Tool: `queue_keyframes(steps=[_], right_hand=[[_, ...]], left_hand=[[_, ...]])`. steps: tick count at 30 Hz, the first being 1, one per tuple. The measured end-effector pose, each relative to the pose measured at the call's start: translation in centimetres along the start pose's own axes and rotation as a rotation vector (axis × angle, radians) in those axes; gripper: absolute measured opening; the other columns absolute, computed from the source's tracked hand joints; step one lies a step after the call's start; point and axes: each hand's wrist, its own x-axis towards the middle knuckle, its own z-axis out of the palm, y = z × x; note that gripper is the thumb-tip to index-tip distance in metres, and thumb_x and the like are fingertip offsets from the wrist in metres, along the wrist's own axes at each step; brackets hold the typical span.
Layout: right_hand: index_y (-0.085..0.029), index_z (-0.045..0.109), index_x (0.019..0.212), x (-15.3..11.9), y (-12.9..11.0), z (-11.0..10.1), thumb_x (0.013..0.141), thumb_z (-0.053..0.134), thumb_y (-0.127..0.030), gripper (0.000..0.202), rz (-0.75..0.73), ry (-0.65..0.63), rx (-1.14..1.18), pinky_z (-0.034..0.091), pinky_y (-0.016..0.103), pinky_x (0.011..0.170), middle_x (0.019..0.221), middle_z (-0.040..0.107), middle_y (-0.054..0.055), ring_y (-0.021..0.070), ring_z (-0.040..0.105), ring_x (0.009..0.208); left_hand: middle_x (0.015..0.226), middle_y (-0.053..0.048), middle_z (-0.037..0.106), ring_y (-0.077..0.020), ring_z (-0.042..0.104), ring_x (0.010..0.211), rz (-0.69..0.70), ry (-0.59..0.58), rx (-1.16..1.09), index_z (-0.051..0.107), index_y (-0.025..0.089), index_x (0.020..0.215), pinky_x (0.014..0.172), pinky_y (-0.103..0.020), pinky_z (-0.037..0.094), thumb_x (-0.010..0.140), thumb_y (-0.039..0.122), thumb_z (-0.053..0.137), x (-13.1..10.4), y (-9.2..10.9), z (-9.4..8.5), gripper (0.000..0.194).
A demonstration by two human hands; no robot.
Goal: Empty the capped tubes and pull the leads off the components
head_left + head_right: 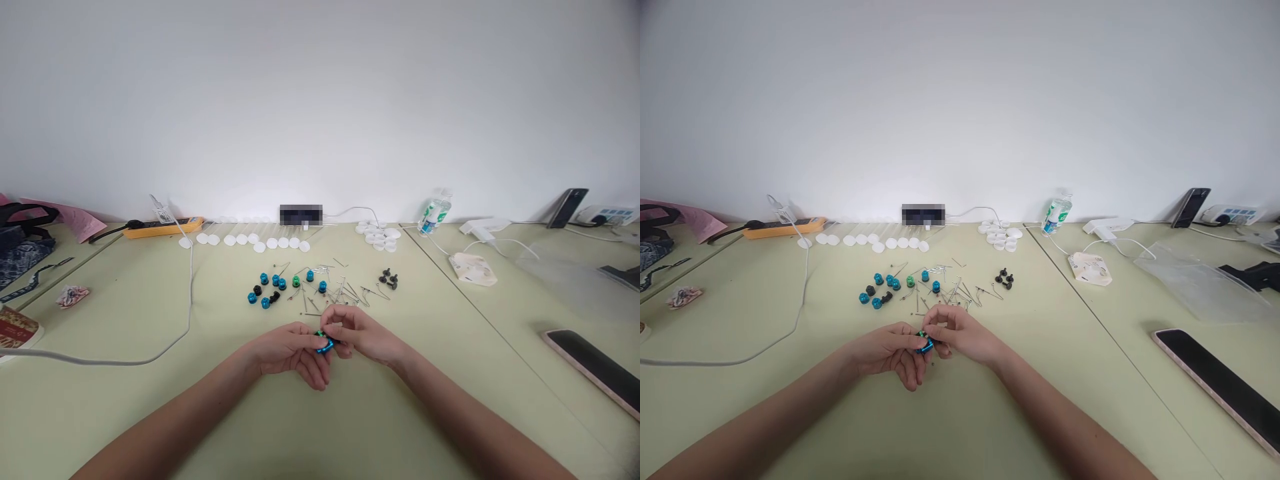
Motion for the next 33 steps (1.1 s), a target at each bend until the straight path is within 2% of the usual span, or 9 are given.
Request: queue_keyframes(steps=[3, 8, 13, 19, 23, 25, 28, 30, 33], right_hand=[[-0.017, 0.05, 0.091, -0.1, -0.2, 0.0, 0.075, 0.063, -0.036, 0.028, -0.044, -0.032, 0.035, 0.037, 0.023, 0.055, 0.074, 0.055, 0.001, 0.0094, 0.05, 0.062], [-0.017, 0.05, 0.088, -0.2, -0.2, 0.0, 0.081, 0.053, -0.041, 0.025, 0.04, -0.046, -0.014, 0.031, 0.02, 0.045, 0.065, 0.051, -0.003, 0.0046, 0.038, 0.046], [-0.017, 0.052, 0.094, -0.2, -0.5, -0.1, 0.075, 0.063, -0.037, 0.029, -0.052, -0.088, -0.015, 0.038, 0.023, 0.056, 0.077, 0.054, 0.001, 0.0091, 0.05, 0.063], [-0.016, 0.052, 0.083, -0.1, -0.1, 0.1, 0.078, 0.058, -0.042, 0.027, 0.062, -0.042, 0.025, 0.028, 0.019, 0.042, 0.062, 0.051, -0.003, 0.004, 0.039, 0.043], [-0.016, 0.053, 0.083, -0.1, 0.2, -0.1, 0.075, 0.064, -0.035, 0.023, 0.04, -0.02, 0.105, 0.035, 0.021, 0.048, 0.064, 0.049, -0.004, 0.0045, 0.043, 0.046], [-0.016, 0.053, 0.083, 0.0, 0.3, -0.4, 0.073, 0.066, -0.033, 0.023, 0.041, -0.009, 0.149, 0.038, 0.022, 0.05, 0.067, 0.05, -0.003, 0.0051, 0.045, 0.048], [-0.017, 0.053, 0.083, 0.3, 0.7, -0.8, 0.072, 0.068, -0.031, 0.023, 0.003, 0.076, 0.245, 0.039, 0.022, 0.052, 0.068, 0.05, -0.003, 0.0055, 0.048, 0.05], [-0.017, 0.052, 0.083, 0.4, 0.9, -0.7, 0.072, 0.068, -0.028, 0.022, -0.031, 0.121, 0.318, 0.041, 0.022, 0.055, 0.07, 0.052, -0.002, 0.0074, 0.052, 0.057], [-0.018, 0.052, 0.083, 0.6, 1.1, -0.3, 0.072, 0.068, -0.025, 0.021, -0.053, 0.134, 0.407, 0.043, 0.024, 0.063, 0.075, 0.054, 0.0, 0.01, 0.056, 0.067]], left_hand=[[0.071, -0.01, 0.068, -0.0162, 0.066, 0.062, 0.009, -0.003, 0.001, 0.063, 0.009, 0.08, 0.061, -0.026, 0.051, 0.081, 0.037, 0.052, -0.1, 0.1, -0.1, 0.03], [0.071, -0.01, 0.068, -0.0166, 0.066, 0.063, -0.005, -0.03, 0.023, 0.062, 0.009, 0.082, 0.061, -0.025, 0.051, 0.08, 0.036, 0.052, -0.1, 0.0, 0.0, 0.029], [0.072, -0.01, 0.068, -0.0168, 0.066, 0.065, 0.005, -0.025, 0.028, 0.062, 0.01, 0.082, 0.062, -0.026, 0.051, 0.08, 0.034, 0.054, -0.1, -0.1, -0.1, 0.026], [0.076, -0.01, 0.068, -0.0181, 0.066, 0.069, -0.009, -0.075, 0.051, 0.061, 0.01, 0.088, 0.066, -0.028, 0.05, 0.08, 0.033, 0.054, -0.1, -0.1, 0.1, 0.026], [0.077, -0.01, 0.066, -0.0184, 0.066, 0.071, 0.018, -0.035, 0.123, 0.06, 0.011, 0.092, 0.068, -0.029, 0.05, 0.079, 0.037, 0.054, -0.2, 0.2, 0.5, 0.03], [0.078, -0.009, 0.064, -0.0181, 0.065, 0.069, 0.086, 0.034, 0.176, 0.058, 0.012, 0.095, 0.067, -0.031, 0.05, 0.082, 0.045, 0.047, -0.2, 0.2, 1.1, 0.038], [0.08, -0.007, 0.058, -0.0147, 0.06, 0.063, 0.278, 0.236, 0.258, 0.052, 0.014, 0.092, 0.056, -0.029, 0.049, 0.083, 0.056, 0.032, 0.2, -0.1, 2.0, 0.047], [0.075, -0.003, 0.054, -0.0107, 0.053, 0.056, 0.402, 0.394, 0.35, 0.047, 0.017, 0.089, 0.048, -0.023, 0.044, 0.083, 0.055, 0.031, 0.5, -0.5, 2.5, 0.042], [0.06, 0.004, 0.046, -0.0075, 0.04, 0.046, 0.512, 0.585, 0.532, 0.042, 0.019, 0.09, 0.044, -0.019, 0.035, 0.086, 0.048, 0.033, 0.9, -0.8, 2.6, 0.03]])
